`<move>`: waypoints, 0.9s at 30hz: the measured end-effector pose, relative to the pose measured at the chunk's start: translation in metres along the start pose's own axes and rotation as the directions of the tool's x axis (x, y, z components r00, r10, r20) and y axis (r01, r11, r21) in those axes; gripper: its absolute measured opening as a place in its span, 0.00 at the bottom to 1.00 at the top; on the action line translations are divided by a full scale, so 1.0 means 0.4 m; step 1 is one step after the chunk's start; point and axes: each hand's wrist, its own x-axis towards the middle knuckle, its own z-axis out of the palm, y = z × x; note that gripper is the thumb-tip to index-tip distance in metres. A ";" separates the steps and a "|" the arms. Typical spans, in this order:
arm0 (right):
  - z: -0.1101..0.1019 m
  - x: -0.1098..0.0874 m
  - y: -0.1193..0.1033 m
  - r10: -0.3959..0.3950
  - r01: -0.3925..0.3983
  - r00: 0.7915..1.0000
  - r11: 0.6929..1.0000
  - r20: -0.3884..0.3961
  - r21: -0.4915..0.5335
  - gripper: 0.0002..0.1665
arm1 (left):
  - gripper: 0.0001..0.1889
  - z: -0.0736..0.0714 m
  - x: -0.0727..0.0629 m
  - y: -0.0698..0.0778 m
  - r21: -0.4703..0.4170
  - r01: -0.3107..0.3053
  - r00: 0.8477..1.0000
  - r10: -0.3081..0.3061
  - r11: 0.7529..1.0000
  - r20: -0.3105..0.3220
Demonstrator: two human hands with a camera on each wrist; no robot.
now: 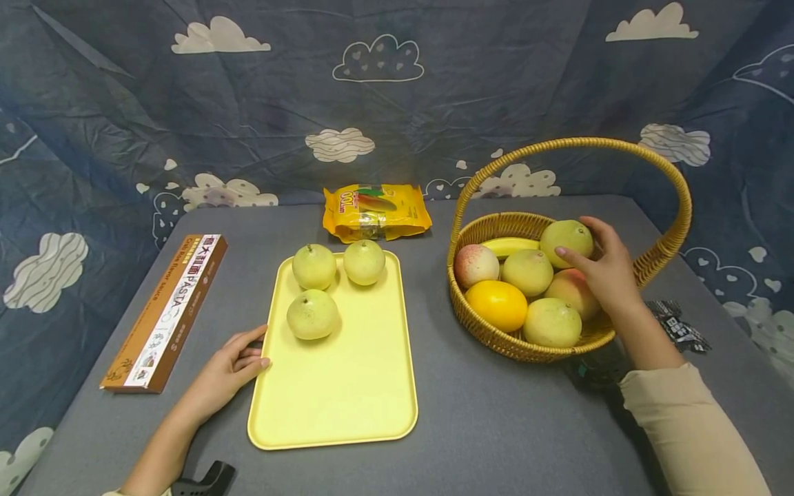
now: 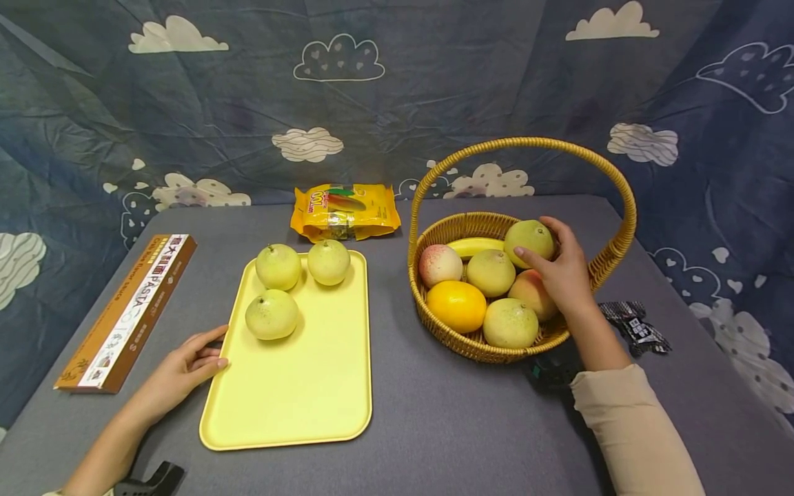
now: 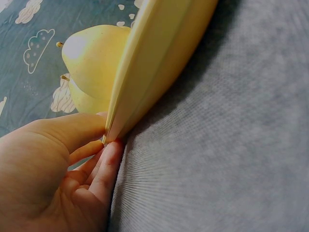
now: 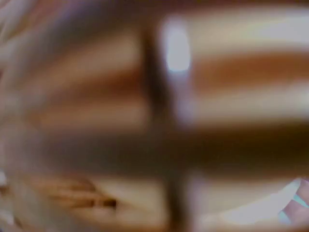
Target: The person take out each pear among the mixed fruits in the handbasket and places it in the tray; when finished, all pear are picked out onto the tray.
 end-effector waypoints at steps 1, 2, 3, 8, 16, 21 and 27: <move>0.000 0.001 0.000 0.001 -0.001 1.000 1.000 0.004 -0.009 0.44 | 0.30 0.000 0.000 0.000 -0.001 0.000 1.000 0.000 1.000 0.001; 0.000 0.002 0.000 0.004 -0.004 1.000 1.000 0.006 -0.022 0.44 | 0.30 0.000 -0.001 0.001 -0.001 -0.002 1.000 0.002 1.000 0.002; 0.000 0.004 0.001 0.005 -0.005 1.000 0.999 0.010 -0.033 0.44 | 0.30 0.000 -0.001 0.001 -0.002 0.002 1.000 -0.002 1.000 0.002; -0.004 0.014 0.006 0.016 -0.014 0.999 0.999 0.048 -0.033 0.43 | 0.30 0.001 -0.002 0.003 -0.005 -0.007 1.000 0.007 1.000 -0.001; -0.006 0.021 0.010 0.022 -0.021 0.996 1.000 0.086 -0.018 0.47 | 0.30 0.001 -0.001 0.002 -0.010 -0.003 1.000 0.003 1.000 0.001; -0.006 0.018 0.004 0.016 -0.015 0.999 0.999 0.034 -0.047 0.46 | 0.30 0.000 0.000 -0.003 -0.013 0.014 1.000 -0.014 1.000 0.005; -0.006 -0.001 -0.010 -0.006 0.004 0.998 0.999 -0.064 -0.040 0.43 | 0.31 0.000 0.002 -0.006 -0.006 0.014 1.000 -0.014 1.000 0.003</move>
